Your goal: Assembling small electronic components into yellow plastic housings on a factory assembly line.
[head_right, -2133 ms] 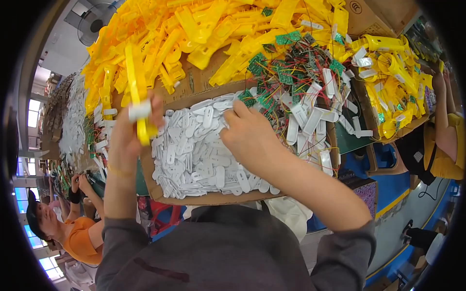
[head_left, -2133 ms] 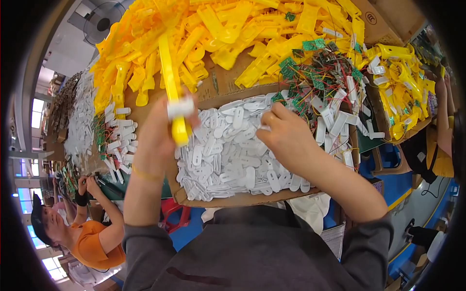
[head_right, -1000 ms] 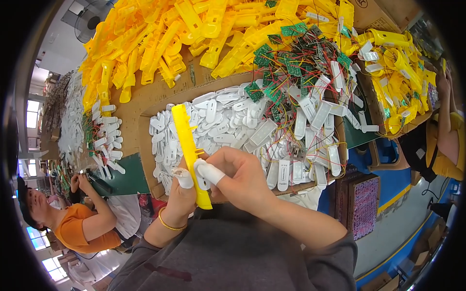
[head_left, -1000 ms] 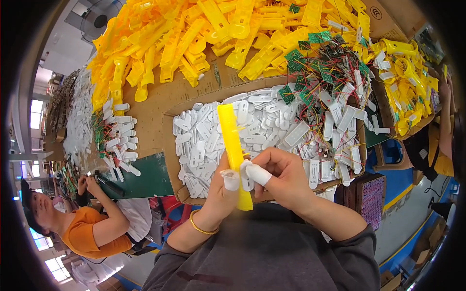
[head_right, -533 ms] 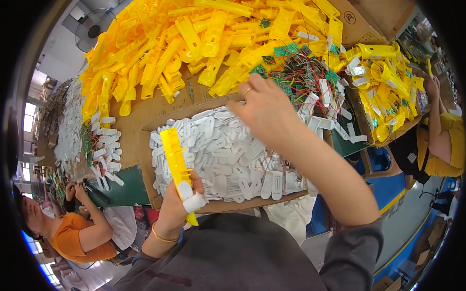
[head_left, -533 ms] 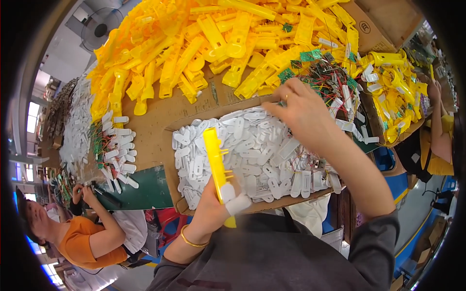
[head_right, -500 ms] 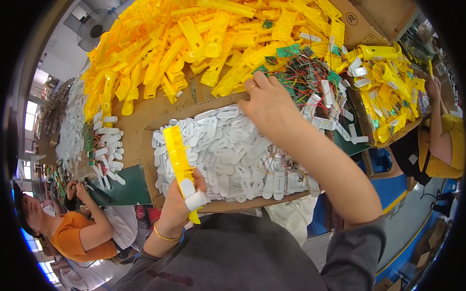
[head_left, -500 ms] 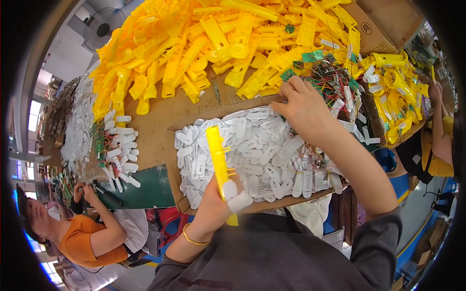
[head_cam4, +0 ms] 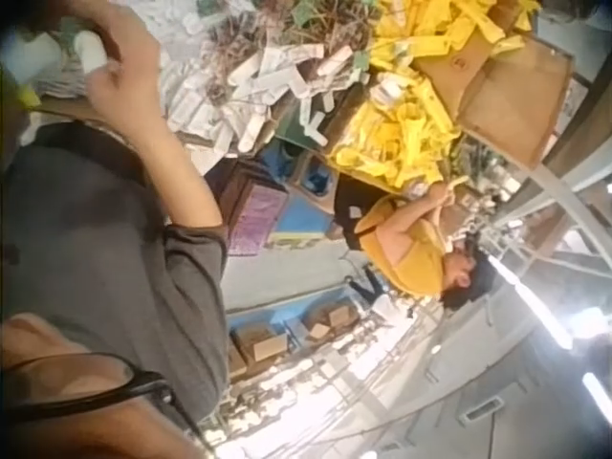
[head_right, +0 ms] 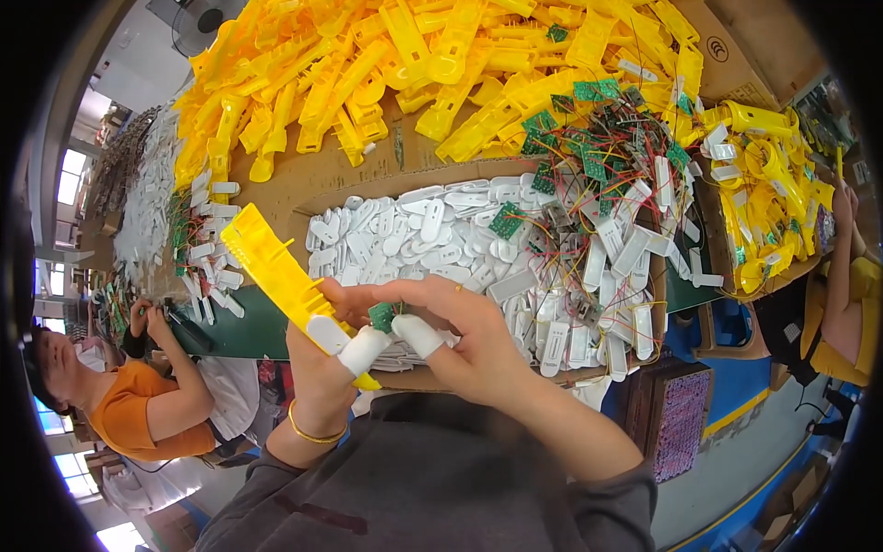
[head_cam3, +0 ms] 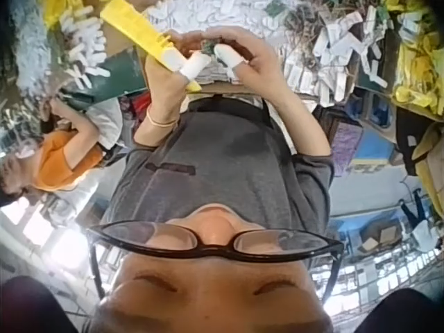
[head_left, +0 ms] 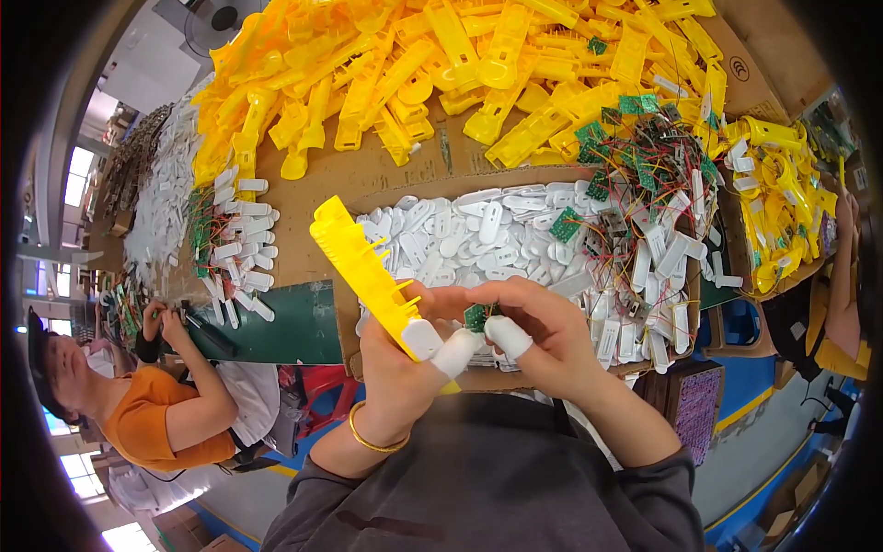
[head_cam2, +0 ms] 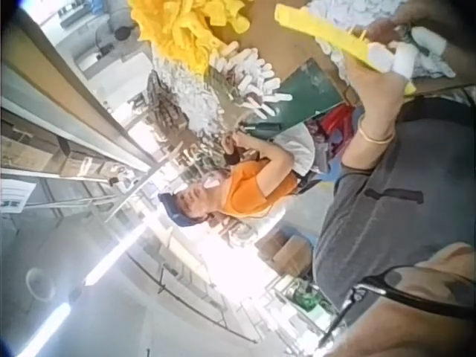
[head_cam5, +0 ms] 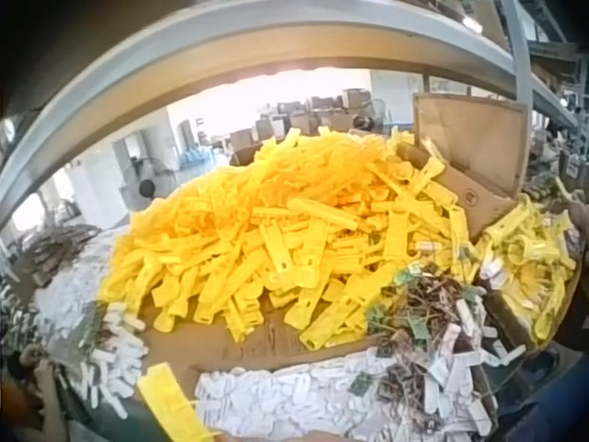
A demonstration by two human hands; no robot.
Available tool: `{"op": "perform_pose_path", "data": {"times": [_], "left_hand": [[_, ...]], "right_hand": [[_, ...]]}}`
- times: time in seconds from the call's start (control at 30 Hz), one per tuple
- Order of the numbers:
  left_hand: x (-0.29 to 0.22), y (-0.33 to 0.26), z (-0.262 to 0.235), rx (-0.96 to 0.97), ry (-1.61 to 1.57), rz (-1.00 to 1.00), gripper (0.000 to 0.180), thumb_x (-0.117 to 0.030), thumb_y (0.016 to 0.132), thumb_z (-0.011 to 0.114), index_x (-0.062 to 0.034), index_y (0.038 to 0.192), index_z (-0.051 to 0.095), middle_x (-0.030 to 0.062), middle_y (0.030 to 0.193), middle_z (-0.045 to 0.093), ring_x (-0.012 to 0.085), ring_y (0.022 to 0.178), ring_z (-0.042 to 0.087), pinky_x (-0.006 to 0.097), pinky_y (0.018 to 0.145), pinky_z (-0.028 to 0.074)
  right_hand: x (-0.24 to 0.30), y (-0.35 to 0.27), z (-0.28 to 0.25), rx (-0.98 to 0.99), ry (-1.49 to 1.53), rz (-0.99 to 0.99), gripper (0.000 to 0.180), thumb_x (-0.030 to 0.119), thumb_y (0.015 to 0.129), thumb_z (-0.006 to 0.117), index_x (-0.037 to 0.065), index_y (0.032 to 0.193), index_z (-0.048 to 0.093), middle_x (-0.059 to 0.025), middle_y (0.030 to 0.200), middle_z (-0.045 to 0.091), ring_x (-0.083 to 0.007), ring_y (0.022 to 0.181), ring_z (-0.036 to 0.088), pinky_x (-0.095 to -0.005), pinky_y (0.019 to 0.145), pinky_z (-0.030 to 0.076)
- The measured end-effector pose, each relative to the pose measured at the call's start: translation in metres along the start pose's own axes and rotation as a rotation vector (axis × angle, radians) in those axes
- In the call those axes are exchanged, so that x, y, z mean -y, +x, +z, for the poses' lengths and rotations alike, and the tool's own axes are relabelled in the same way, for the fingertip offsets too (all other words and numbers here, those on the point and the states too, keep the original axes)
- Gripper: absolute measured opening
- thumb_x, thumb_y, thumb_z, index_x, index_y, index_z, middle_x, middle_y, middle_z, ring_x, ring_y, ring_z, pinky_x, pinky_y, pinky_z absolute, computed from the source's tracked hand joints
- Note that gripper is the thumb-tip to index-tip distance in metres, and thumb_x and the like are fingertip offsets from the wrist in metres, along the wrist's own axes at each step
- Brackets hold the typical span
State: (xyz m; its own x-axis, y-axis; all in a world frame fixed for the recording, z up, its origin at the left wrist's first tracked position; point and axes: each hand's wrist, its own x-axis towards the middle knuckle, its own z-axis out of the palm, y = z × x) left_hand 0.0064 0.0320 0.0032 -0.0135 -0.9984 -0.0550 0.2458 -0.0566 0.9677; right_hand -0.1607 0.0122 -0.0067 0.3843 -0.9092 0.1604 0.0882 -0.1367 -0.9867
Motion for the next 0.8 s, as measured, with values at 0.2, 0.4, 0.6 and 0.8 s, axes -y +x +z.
{"op": "perform_pose_path", "data": {"times": [0.2,0.4,0.6,0.8], "left_hand": [[0.008,-0.007,0.002,-0.036,0.071,-0.005,0.039,0.007,0.070,0.065,-0.0056,0.102,0.046,0.0112,0.100,0.061,0.0158,0.087,0.061,0.027,0.076,0.049],[0.013,-0.001,-0.005,-0.050,-0.441,-0.381,0.031,0.003,0.077,0.058,-0.0102,0.101,0.046,0.0116,0.104,0.059,0.0205,0.094,0.058,0.031,0.080,0.048],[0.011,-0.001,0.005,-0.155,-0.455,-0.397,0.027,0.000,0.077,0.059,-0.0096,0.099,0.047,0.0104,0.099,0.060,0.0201,0.090,0.058,0.031,0.075,0.049],[0.022,0.003,0.005,-0.120,-0.310,-0.320,0.026,0.001,0.077,0.060,-0.0113,0.093,0.045,0.0082,0.097,0.060,0.0146,0.083,0.057,0.026,0.071,0.046]], "right_hand": [[-0.013,-0.009,0.011,-0.206,-0.382,-0.236,0.038,-0.006,0.072,0.060,0.003,0.109,0.061,-0.0068,0.079,0.058,-0.0154,0.067,0.056,-0.0252,0.058,0.046],[-0.021,-0.011,0.007,-0.243,-0.543,-0.253,0.043,-0.008,0.067,0.062,0.004,0.108,0.061,-0.0087,0.076,0.057,-0.0194,0.065,0.056,-0.0267,0.055,0.046],[-0.022,-0.014,0.005,-0.306,-0.714,-0.220,0.046,-0.009,0.064,0.059,0.003,0.109,0.061,-0.0100,0.076,0.057,-0.0208,0.064,0.056,-0.0283,0.054,0.045],[-0.011,-0.017,0.007,-0.224,-0.710,-0.204,0.046,-0.007,0.065,0.063,0.002,0.111,0.059,-0.0101,0.077,0.057,-0.0203,0.064,0.056,-0.0279,0.053,0.045]]}}
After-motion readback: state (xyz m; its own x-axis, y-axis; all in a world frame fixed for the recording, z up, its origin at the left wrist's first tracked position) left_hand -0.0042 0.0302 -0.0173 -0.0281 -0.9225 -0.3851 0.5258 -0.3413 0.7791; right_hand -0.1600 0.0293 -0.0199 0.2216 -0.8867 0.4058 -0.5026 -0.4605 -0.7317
